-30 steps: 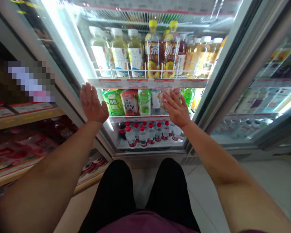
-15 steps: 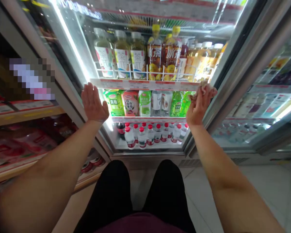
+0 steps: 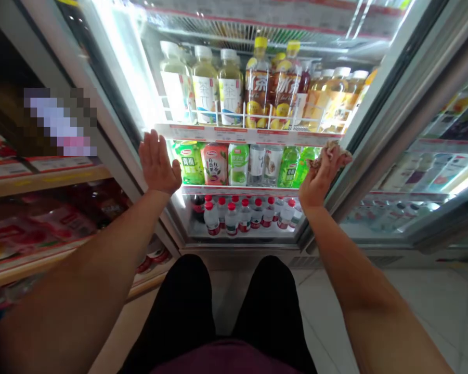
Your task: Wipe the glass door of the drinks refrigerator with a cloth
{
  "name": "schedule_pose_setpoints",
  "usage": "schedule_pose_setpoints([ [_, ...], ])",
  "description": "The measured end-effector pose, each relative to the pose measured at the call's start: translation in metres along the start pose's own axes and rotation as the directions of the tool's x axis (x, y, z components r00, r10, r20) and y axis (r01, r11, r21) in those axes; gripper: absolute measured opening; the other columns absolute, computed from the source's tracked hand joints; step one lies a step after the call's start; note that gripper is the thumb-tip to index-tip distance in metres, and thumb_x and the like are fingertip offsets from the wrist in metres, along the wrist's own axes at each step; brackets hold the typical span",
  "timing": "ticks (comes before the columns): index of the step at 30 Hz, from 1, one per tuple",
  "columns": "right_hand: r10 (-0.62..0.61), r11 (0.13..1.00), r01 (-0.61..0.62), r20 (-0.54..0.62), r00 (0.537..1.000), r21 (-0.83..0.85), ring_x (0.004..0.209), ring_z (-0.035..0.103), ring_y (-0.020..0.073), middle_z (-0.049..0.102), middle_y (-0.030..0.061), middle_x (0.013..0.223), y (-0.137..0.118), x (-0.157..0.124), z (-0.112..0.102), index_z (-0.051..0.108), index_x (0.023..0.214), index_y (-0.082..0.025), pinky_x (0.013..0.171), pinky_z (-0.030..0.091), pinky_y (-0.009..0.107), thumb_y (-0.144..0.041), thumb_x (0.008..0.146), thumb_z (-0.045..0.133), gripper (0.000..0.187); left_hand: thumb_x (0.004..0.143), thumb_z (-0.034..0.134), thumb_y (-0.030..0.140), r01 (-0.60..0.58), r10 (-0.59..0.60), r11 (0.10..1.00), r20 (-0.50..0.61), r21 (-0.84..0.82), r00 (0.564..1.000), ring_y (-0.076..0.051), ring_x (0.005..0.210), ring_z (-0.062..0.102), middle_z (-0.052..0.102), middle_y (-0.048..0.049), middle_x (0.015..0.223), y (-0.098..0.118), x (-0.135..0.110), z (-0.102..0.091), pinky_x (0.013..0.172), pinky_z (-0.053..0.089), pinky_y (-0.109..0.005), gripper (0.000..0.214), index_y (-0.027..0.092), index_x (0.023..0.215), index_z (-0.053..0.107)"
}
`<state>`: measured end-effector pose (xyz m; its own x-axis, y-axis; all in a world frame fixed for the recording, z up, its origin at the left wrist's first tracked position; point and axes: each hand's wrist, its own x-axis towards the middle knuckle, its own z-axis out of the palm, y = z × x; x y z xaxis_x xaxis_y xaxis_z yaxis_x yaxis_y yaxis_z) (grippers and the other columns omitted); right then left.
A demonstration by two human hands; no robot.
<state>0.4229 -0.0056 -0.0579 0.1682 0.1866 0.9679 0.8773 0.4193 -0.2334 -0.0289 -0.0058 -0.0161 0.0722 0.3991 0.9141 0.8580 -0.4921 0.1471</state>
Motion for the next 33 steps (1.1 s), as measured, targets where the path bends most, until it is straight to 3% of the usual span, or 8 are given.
schedule_pose_setpoints([
  [3,-0.174,0.984,0.176,0.076,0.982,-0.016,0.157,0.018,0.0301,0.032,0.0181,0.163,-0.024,-0.024,0.003,0.040,0.153,-0.014,0.126,0.024,0.060,-0.027,0.105,0.037,0.051,0.101,0.025,0.069,-0.027,0.027,1.000,-0.006,0.014,1.000,-0.027,0.157,0.003,0.026,-0.0185,0.165,-0.001,0.000,0.001,0.129,-0.002,-0.051,0.086,0.003,0.156,0.033],
  [7,-0.409,0.911,0.410,0.198,0.891,0.038,0.157,0.015,0.0256,0.041,0.0101,0.160,-0.051,-0.052,0.008,0.039,0.155,-0.024,0.125,0.031,0.056,-0.019,0.101,0.045,0.054,0.103,0.026,0.062,-0.054,0.055,0.997,-0.001,0.063,0.999,-0.023,0.157,0.001,0.024,-0.0158,0.166,-0.002,-0.001,0.001,0.129,-0.003,-0.048,0.077,0.008,0.159,0.029],
  [15,-0.343,0.938,0.341,0.329,0.880,0.068,0.156,0.020,0.0252,0.047,0.0052,0.156,-0.105,-0.029,0.033,0.042,0.155,-0.025,0.127,0.025,0.057,-0.018,0.102,0.037,0.054,0.106,0.026,0.060,-0.110,0.111,0.994,-0.004,0.027,0.994,-0.028,0.157,0.004,0.022,-0.0199,0.165,-0.007,-0.002,0.004,0.127,-0.002,-0.055,0.076,0.002,0.156,0.028],
  [20,-0.594,0.804,0.534,0.392,0.702,0.262,0.150,0.037,0.0188,0.054,0.0010,0.151,-0.143,-0.045,0.045,0.037,0.157,-0.027,0.129,0.024,0.046,-0.010,0.098,0.039,0.062,0.103,0.028,0.061,-0.108,0.108,0.994,-0.006,0.031,0.994,-0.029,0.157,0.006,0.024,-0.0147,0.166,-0.011,-0.002,0.006,0.128,-0.001,-0.052,0.074,0.013,0.160,0.026],
  [25,-0.513,0.858,0.453,0.360,0.779,0.242,0.153,0.032,0.0196,0.046,-0.0024,0.157,-0.186,0.002,0.067,0.031,0.160,-0.032,0.131,0.017,0.048,-0.012,0.101,0.034,0.061,0.104,0.027,0.056,-0.136,0.138,0.988,-0.019,0.075,0.990,-0.027,0.157,0.009,0.026,-0.0148,0.165,-0.009,0.001,0.005,0.128,0.002,-0.049,0.070,0.013,0.161,0.025],
  [28,-0.479,0.877,0.430,0.334,0.812,0.214,0.154,0.027,0.0200,0.043,-0.0042,0.158,-0.202,0.005,0.077,0.030,0.159,-0.034,0.132,0.014,0.049,-0.014,0.103,0.034,0.060,0.105,0.027,0.054,-0.109,0.111,0.992,-0.018,0.059,0.994,-0.026,0.157,0.006,0.025,-0.0131,0.166,-0.008,-0.007,0.003,0.128,0.003,-0.050,0.068,0.014,0.161,0.027],
  [30,-0.496,0.868,0.445,0.339,0.800,0.221,0.154,0.028,0.0191,0.044,-0.0036,0.158,-0.203,-0.011,0.078,0.031,0.159,-0.033,0.132,0.016,0.047,-0.012,0.102,0.035,0.061,0.105,0.030,0.050,-0.071,0.071,0.997,-0.002,0.034,0.997,-0.028,0.157,0.004,0.023,-0.0140,0.167,-0.008,-0.022,0.002,0.128,0.004,-0.052,0.067,0.013,0.160,0.027],
  [33,-0.598,0.801,0.530,0.367,0.713,0.276,0.152,0.033,0.0177,0.046,-0.0033,0.156,-0.197,-0.032,0.075,0.034,0.158,-0.030,0.131,0.018,0.044,-0.007,0.099,0.037,0.063,0.104,0.033,0.045,-0.040,0.036,0.999,0.089,0.035,0.995,-0.030,0.156,0.006,0.027,-0.0179,0.164,-0.015,-0.052,0.001,0.128,0.006,-0.053,0.065,0.009,0.158,0.031],
])
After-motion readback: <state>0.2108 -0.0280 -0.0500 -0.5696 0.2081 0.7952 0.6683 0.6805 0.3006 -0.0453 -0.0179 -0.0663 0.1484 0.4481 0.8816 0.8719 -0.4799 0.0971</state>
